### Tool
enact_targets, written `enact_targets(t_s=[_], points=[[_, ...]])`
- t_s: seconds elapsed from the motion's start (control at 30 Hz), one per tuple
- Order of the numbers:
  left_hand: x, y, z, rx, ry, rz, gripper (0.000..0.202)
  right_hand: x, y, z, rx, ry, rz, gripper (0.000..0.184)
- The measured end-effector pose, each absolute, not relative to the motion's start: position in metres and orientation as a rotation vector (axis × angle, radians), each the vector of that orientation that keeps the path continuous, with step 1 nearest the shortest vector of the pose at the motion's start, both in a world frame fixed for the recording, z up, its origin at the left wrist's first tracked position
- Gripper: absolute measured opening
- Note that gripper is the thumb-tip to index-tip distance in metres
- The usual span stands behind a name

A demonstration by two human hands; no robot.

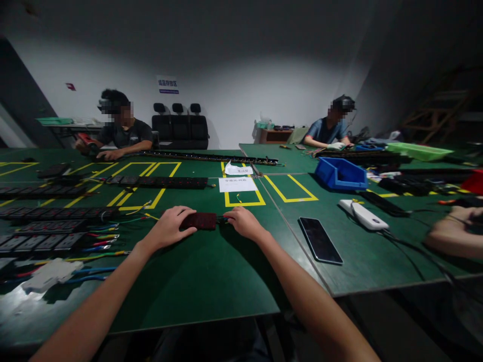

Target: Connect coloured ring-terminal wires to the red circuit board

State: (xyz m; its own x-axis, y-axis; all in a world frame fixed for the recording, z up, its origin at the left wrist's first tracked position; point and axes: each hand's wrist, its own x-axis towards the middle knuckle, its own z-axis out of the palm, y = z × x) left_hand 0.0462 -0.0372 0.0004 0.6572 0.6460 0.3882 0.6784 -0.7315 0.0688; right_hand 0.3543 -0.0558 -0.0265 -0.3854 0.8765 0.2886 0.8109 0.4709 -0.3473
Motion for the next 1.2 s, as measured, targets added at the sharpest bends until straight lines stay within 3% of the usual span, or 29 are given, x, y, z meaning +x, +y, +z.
enact_targets(t_s=[0.2,0.37,0.5,0.7,1.2], points=[[0.052,-0.036,-0.003,-2.774,-1.145,-0.564,0.048,0.348,-0.061,-0.023,-1.452,-2.305,0.166,0.032],[0.053,-0.025,-0.01,-2.758,-1.153,-0.496,0.063,0.345,-0.061,-0.022,-1.623,-2.235,0.049,0.034],[0.051,-0.02,-0.012,-2.741,-1.183,-0.456,0.062,0.345,-0.06,-0.025,-1.678,-2.189,0.034,0.032],[0.033,-0.018,-0.004,-2.777,-1.283,-0.422,0.064,0.345,-0.059,-0.027,-1.738,-2.024,0.04,0.052],[0.031,-0.025,0.002,-2.752,-1.347,-0.442,0.058,0.348,-0.054,-0.031,-1.864,-2.047,-0.073,0.04]])
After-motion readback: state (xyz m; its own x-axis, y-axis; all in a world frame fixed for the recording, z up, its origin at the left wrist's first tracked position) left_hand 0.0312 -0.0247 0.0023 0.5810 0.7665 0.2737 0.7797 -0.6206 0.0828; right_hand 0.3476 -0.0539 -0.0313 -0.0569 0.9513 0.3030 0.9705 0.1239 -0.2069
